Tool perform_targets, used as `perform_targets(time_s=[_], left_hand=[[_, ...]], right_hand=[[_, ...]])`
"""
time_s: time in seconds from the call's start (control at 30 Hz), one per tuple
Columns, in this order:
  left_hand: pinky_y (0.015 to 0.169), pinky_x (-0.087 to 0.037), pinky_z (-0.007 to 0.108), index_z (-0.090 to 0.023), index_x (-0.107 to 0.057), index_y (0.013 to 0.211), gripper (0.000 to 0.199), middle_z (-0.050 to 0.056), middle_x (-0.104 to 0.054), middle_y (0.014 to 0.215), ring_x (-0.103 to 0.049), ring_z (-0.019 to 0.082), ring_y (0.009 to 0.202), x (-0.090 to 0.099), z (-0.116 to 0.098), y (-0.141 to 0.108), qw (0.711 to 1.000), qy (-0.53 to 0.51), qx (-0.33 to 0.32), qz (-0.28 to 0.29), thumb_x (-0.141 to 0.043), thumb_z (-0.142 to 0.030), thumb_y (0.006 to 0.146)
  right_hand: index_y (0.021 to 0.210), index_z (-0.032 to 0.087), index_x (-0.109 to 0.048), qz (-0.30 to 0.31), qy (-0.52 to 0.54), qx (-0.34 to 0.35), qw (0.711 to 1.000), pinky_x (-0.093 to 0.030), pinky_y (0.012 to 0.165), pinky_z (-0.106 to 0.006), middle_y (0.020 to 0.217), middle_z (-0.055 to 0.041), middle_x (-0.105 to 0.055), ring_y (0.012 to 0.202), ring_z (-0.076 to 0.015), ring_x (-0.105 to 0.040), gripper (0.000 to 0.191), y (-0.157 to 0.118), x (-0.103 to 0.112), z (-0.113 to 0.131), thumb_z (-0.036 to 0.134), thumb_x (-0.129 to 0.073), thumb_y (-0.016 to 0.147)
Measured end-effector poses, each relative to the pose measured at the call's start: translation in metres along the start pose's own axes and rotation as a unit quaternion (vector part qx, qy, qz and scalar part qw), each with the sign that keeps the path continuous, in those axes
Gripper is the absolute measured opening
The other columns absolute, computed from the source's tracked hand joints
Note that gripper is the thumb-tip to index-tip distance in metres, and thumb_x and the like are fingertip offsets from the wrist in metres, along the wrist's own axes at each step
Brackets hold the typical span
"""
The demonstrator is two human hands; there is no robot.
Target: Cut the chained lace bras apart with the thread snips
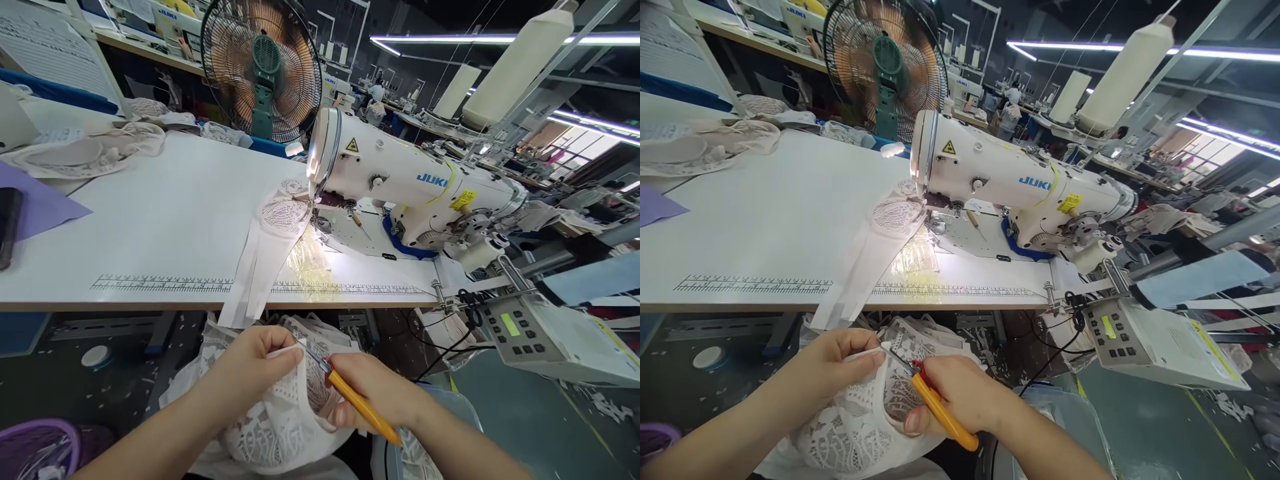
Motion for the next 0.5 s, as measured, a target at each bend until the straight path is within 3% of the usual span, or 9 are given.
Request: perform_targets(time_s=[0.2,0.37,0.5], left_hand=[[0.044,-0.018,0.022,-0.019,-0.041,0.048,0.027,-0.008,-0.031,0.046,-0.023,0.007,0.045,0.002,0.004,0.002,0.998,-0.053,0.015,0.000,-0.057,-0.036,0.063],[0.044,-0.017,0.022,-0.018,-0.041,0.047,0.028,-0.009,-0.030,0.044,-0.022,0.007,0.044,0.002,0.002,0.001,0.996,-0.085,0.040,0.003,-0.059,-0.036,0.060],[0.045,-0.018,0.022,-0.018,-0.042,0.048,0.029,-0.008,-0.032,0.045,-0.024,0.006,0.044,0.002,0.001,0.000,0.994,-0.096,0.050,0.009,-0.060,-0.037,0.058]], right_hand=[[0.063,0.019,-0.031,0.001,0.005,-0.018,1.000,-0.029,0.046,-0.023,0.058,0.0008,-0.042,0.050,-0.0102,-0.037,0.066,0.001,-0.002,0.002,0.084,-0.017,0.066],[0.064,0.019,-0.032,-0.025,0.022,-0.018,0.999,-0.025,0.045,-0.023,0.057,0.0025,-0.039,0.050,-0.0091,-0.034,0.058,-0.003,-0.005,0.000,0.077,-0.033,0.070],[0.062,0.019,-0.033,-0.025,0.065,-0.056,0.996,-0.025,0.044,-0.022,0.057,0.0032,-0.039,0.050,-0.0083,-0.032,0.047,-0.004,-0.010,0.000,0.063,-0.046,0.072]])
Point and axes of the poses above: each hand's wrist, its own y-axis towards the middle knuckle, its own x-axis out of the back of the hand, z = x × y, the point moved 1 cm from there along y, towards the middle knuckle
